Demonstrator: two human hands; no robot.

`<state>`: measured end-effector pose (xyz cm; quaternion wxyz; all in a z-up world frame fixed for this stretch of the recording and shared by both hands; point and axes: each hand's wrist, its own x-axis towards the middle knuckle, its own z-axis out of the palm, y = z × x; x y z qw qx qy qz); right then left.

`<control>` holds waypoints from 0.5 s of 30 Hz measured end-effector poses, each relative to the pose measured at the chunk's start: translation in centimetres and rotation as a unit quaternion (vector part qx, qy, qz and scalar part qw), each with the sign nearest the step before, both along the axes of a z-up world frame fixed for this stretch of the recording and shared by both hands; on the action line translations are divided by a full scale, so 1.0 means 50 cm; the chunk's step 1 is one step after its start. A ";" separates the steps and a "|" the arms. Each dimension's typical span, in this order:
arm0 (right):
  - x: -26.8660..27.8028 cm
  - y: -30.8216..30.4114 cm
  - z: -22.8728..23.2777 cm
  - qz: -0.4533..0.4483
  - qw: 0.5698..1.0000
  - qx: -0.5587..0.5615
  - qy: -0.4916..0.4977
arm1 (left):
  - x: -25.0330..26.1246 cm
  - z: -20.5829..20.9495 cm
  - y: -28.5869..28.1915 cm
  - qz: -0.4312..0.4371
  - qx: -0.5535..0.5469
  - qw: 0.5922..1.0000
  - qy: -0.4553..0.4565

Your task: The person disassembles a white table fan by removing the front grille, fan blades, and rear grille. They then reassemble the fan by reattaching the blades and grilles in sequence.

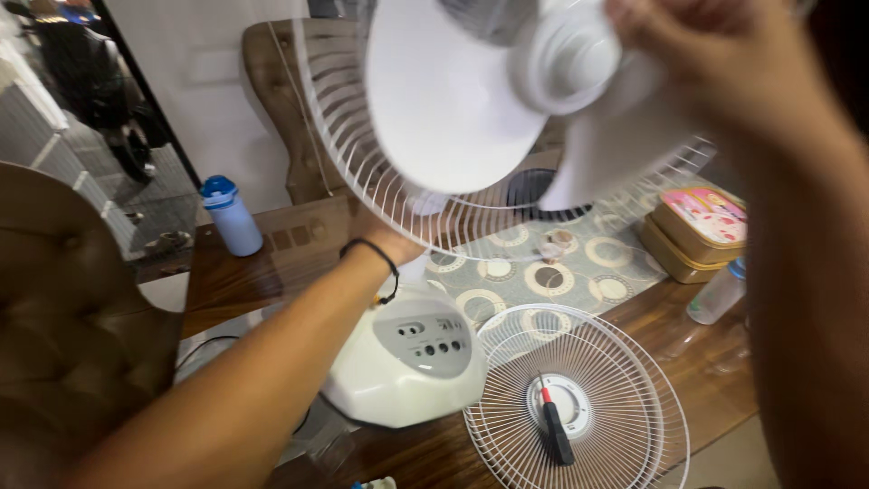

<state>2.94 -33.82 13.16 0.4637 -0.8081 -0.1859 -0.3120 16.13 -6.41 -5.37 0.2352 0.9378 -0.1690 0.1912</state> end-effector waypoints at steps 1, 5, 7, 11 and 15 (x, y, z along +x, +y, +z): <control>0.014 0.010 -0.005 0.097 0.995 -0.012 -0.010 | -0.004 -0.018 -0.002 0.005 0.008 1.000 -0.006; 0.049 0.058 -0.056 0.077 0.992 -0.102 -0.004 | 0.012 -0.071 -0.009 0.044 -0.013 0.999 -0.004; 0.070 0.086 -0.089 0.057 0.987 -0.145 -0.030 | 0.032 -0.093 -0.010 0.071 -0.041 0.997 -0.002; 0.102 0.127 -0.173 0.022 0.962 -0.241 -0.123 | 0.060 -0.137 0.001 0.132 -0.105 0.986 0.006; 0.113 0.147 -0.247 0.026 0.981 -0.181 -0.061 | 0.054 -0.172 0.010 0.159 -0.149 0.976 0.008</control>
